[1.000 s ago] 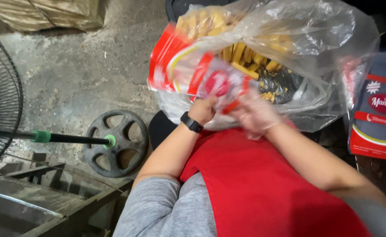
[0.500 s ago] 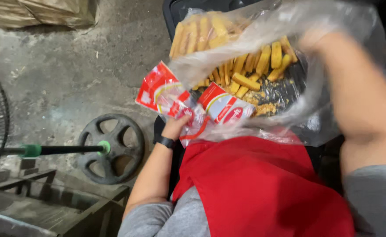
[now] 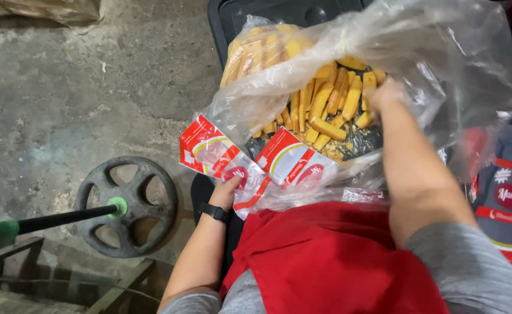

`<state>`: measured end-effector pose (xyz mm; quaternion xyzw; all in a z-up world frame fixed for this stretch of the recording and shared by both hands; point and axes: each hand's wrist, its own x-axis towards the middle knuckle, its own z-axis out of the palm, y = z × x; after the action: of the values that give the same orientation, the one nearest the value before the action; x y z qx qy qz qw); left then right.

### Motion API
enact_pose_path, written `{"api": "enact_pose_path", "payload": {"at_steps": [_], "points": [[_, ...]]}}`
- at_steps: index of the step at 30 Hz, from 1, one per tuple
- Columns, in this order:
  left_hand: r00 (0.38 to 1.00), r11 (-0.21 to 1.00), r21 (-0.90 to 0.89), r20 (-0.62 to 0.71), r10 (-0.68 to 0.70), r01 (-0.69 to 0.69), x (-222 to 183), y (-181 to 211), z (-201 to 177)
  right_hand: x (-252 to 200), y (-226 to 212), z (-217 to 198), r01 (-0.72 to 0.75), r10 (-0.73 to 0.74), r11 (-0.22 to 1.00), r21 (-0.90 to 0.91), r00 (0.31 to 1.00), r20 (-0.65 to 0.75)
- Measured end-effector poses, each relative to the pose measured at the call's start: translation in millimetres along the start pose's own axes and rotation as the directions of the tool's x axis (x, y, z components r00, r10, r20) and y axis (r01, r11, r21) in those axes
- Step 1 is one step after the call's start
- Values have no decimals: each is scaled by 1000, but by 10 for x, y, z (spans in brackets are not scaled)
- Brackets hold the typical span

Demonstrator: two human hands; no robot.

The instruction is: The person packs fried banana chips into plastic bags by hand while wearing gloves, sealing the bags as they go.

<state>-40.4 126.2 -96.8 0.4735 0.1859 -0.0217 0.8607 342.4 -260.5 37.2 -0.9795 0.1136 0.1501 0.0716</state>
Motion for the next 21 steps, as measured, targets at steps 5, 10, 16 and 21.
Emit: {"api": "enact_pose_path", "payload": {"at_steps": [5,10,16,21], "points": [[999,996,-87,-32,-33,30,23,-36,-54,-435,168,161,-4,7,998,65,999,-38],[999,993,-113,-35,-36,32,55,-72,-59,-580,242,132,145,-112,960,240,983,-145],[999,987,-151,-5,-52,51,27,-70,2,-584,45,204,354,-387,899,-258,918,-86],[999,982,-187,1,-40,39,-8,-15,10,-641,55,87,199,-204,977,-70,976,-76]]}}
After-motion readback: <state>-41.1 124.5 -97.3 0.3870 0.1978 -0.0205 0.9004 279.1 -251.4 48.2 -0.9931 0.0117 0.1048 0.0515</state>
